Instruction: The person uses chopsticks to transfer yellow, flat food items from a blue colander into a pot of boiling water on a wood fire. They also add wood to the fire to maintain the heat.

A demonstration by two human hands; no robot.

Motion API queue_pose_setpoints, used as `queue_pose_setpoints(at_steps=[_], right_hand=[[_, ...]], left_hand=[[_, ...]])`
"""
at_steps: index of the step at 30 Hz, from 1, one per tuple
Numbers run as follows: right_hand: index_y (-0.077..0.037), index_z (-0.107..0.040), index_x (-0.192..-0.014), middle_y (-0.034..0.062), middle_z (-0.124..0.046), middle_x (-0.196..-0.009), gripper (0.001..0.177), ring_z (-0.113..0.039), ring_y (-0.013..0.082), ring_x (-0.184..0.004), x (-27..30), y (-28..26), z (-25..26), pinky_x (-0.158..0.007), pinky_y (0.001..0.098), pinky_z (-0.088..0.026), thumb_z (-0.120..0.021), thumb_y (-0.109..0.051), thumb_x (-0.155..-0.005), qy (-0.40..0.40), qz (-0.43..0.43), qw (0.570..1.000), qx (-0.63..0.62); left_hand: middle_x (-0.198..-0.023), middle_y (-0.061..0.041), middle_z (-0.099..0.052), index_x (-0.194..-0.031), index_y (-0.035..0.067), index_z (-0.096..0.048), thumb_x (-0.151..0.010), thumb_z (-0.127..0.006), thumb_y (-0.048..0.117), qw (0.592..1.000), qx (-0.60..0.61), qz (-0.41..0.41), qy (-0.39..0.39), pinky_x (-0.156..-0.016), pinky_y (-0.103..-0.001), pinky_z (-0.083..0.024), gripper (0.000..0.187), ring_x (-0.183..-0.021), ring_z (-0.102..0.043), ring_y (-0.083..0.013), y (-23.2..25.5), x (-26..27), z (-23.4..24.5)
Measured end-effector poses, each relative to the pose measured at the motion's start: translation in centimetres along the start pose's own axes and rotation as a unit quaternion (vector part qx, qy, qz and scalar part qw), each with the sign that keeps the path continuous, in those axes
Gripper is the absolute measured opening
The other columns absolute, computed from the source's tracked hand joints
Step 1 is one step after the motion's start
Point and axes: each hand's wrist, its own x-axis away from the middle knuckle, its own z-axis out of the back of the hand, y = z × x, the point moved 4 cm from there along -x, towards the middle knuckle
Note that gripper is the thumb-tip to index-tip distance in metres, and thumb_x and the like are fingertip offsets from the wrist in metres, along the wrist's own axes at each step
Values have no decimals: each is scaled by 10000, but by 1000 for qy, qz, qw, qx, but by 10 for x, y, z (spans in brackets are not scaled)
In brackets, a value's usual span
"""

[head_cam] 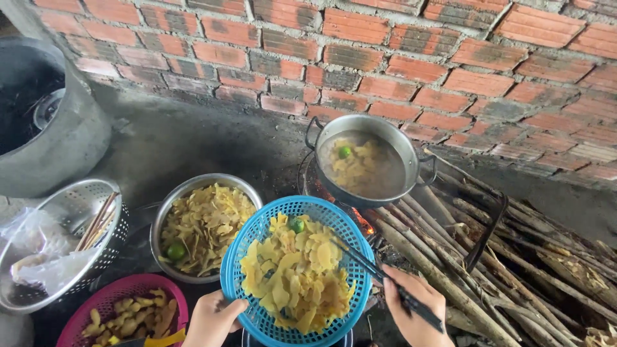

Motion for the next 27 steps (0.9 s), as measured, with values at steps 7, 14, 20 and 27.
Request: queue_pose_setpoints(at_steps=[7, 14, 20, 27], right_hand=[[-26, -554, -1342, -51, -600, -623, 351, -528, 1, -402, 15, -47, -57, -396, 135, -596, -616, -4, -997, -204, 282, 924, -159], [-112, -731, -1224, 101, -764, -993, 317, -719, 154, -608, 37, -49, -68, -567, 347, -585, -747, -100, -908, -273, 159, 936, -153], [-169, -809, -1103, 38, -855, -889, 243, -833, 180, -709, 23, -18, -31, -681, 337, -680, -734, -170, -872, -225, 99, 956, -161], [-104, -691, -1312, 100, -803, -946, 378, -709, 190, -656, 7, -30, -49, -585, 390, -558, -641, -8, -950, -341, 76, 891, -290]], left_hand=[[-692, -182, -555, -815, -24, -636, -949, -741, 88, 999, -48, 17, 5, -679, -423, -436, 204, -649, -560, -298, 3, 4, -3], [-626, -180, -437, -733, 38, -384, -946, -758, 54, 999, -31, 19, 13, -663, -454, -379, 431, -567, -445, -285, -5, -10, 3], [-674, -114, -239, -783, 62, -323, -968, -722, -3, 999, 37, 5, 13, -623, -451, -270, 445, -552, -270, -242, 4, -3, 3], [-649, -137, -415, -746, 31, -452, -959, -698, 20, 1000, -7, -30, 0, -678, -448, -452, 326, -607, -447, -248, -2, -4, 1]])
